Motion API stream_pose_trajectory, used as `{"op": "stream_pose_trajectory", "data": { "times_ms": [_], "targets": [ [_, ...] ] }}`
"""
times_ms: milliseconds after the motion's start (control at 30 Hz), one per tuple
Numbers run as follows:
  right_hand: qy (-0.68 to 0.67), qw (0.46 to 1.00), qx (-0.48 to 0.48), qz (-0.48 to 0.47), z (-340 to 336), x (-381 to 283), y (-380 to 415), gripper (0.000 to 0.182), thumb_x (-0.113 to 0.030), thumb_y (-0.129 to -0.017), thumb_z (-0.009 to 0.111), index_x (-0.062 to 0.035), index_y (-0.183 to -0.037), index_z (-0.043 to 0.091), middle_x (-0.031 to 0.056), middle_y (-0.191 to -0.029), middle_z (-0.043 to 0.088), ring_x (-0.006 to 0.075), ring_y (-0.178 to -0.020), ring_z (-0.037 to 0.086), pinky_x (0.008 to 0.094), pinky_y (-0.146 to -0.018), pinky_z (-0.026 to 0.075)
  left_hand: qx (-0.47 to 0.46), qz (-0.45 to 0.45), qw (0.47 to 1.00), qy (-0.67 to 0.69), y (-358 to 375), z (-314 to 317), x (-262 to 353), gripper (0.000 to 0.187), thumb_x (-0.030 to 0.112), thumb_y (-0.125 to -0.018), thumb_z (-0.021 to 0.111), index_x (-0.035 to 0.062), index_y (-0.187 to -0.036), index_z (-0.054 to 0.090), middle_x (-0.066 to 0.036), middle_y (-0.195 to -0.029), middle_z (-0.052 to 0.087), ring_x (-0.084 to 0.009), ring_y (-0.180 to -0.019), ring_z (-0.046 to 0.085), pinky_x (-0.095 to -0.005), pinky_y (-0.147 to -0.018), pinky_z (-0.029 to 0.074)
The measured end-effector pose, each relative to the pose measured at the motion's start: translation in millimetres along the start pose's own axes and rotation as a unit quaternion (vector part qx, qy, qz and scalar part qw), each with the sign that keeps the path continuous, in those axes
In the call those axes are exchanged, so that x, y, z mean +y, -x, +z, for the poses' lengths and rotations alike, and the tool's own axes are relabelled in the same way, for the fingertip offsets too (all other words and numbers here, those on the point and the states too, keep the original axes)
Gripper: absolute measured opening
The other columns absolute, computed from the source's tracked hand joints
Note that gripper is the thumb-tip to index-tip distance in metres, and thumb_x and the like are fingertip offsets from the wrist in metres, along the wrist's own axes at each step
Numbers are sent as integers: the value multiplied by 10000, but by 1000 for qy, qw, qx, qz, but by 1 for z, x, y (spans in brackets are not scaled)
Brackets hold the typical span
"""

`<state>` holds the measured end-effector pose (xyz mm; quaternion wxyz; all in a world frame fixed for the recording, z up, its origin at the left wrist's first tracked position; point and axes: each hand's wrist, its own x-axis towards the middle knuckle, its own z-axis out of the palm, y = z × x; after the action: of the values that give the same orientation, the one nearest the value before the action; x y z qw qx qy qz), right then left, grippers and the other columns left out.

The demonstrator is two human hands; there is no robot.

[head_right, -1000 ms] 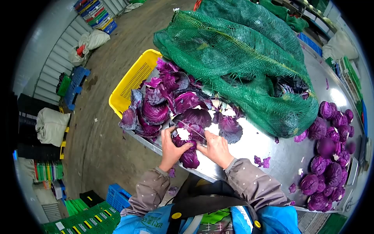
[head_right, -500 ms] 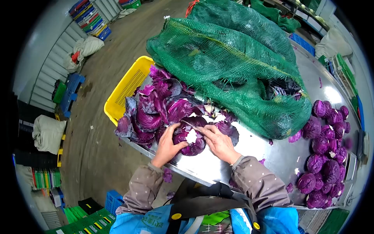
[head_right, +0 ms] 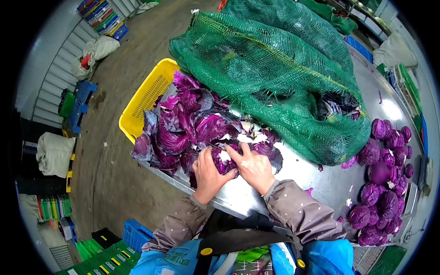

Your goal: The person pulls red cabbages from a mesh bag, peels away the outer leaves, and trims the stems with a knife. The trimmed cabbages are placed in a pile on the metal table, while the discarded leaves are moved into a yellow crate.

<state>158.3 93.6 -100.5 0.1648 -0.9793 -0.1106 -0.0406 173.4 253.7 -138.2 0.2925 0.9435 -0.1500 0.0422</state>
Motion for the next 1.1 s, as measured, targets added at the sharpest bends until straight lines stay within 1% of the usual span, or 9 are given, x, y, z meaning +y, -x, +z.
{"op": "stream_pose_trajectory", "data": {
  "times_ms": [67, 367, 467, 600, 733, 767, 833, 967, 1100],
  "targets": [
    [41, 999, 1, -25, -4, 3, -13, 486, -109, -757, 544, -224, -1229, 548, 92, -901, 553, 226, -536, 611, 340, -464, 495, 2, -12, 1000, 17, -6, 2, -2, 908, 422, -571, 793, -33, -1237, 376, -167, -1207, 436, -310, -1139, 427, -455, -884, 321],
    [56, 993, -16, -102, 5, 32, -60, 323, -185, -831, 515, -171, -1147, 580, 120, -799, 637, 267, -668, 639, 392, -550, 497, 15, 9, 998, 53, -1, 0, 0, 934, 427, -589, 790, -30, -1280, 360, -195, -1232, 437, -346, -1159, 425, -468, -919, 324],
    [-22, 999, -48, -13, 16, 34, -58, 329, -245, -823, 587, -146, -1136, 575, 139, -769, 638, 314, -723, 633, 432, -609, 493, 7, 69, 995, 65, 11, -7, -13, 937, 426, -607, 785, -30, -1297, 343, -210, -1289, 403, -357, -1209, 394, -475, -953, 304],
    [-151, 979, -26, 136, 38, 51, -37, 306, -266, -806, 620, -88, -1052, 585, 196, -788, 637, 387, -789, 618, 473, -692, 483, -35, 55, 997, 33, 48, -19, -15, 978, 386, -617, 802, 21, -1367, 292, -243, -1412, 261, -395, -1310, 253, -563, -1030, 192],
    [-178, 968, -34, 171, 3, 29, -9, 266, -233, -799, 599, -67, -1007, 588, 213, -733, 619, 397, -746, 616, 481, -669, 476, -31, 8, 998, -59, 65, -46, -9, 970, 402, -584, 813, 101, -1379, 346, -221, -1299, 334, -365, -1192, 348, -552, -974, 256],
    [-182, 967, -28, 176, -1, 21, -3, 255, -225, -796, 593, -64, -993, 593, 216, -723, 616, 398, -732, 616, 481, -664, 477, -100, -38, 994, -2, 63, -53, -9, 952, 370, -611, 810, 83, -1383, 332, -227, -1285, 343, -379, -1191, 362, -525, -971, 302],
    [-194, 966, 3, 169, -7, 5, 10, 238, -211, -765, 605, -54, -943, 590, 206, -731, 618, 396, -705, 610, 470, -646, 478, -53, -43, 985, 161, 63, -47, -15, 882, 342, -672, 785, 65, -1375, 331, -226, -1267, 363, -398, -1177, 382, -474, -975, 343],
    [-186, 977, 70, 79, -14, -11, 26, 221, -174, -737, 615, -67, -928, 593, 164, -787, 630, 366, -710, 612, 456, -623, 477, -43, -75, 987, 132, 43, -30, -32, 782, 375, -725, 746, 60, -1334, 371, -231, -1296, 335, -396, -1191, 392, -439, -980, 365],
    [-214, 939, 85, 255, -5, 23, 15, 203, -187, -804, 595, -52, -946, 648, 190, -791, 652, 348, -727, 637, 419, -656, 493, -57, -84, 967, 236, 37, -20, -46, 676, 277, -747, 734, 63, -1299, 408, -190, -1305, 297, -339, -1211, 363, -405, -1018, 322]
  ]
}}
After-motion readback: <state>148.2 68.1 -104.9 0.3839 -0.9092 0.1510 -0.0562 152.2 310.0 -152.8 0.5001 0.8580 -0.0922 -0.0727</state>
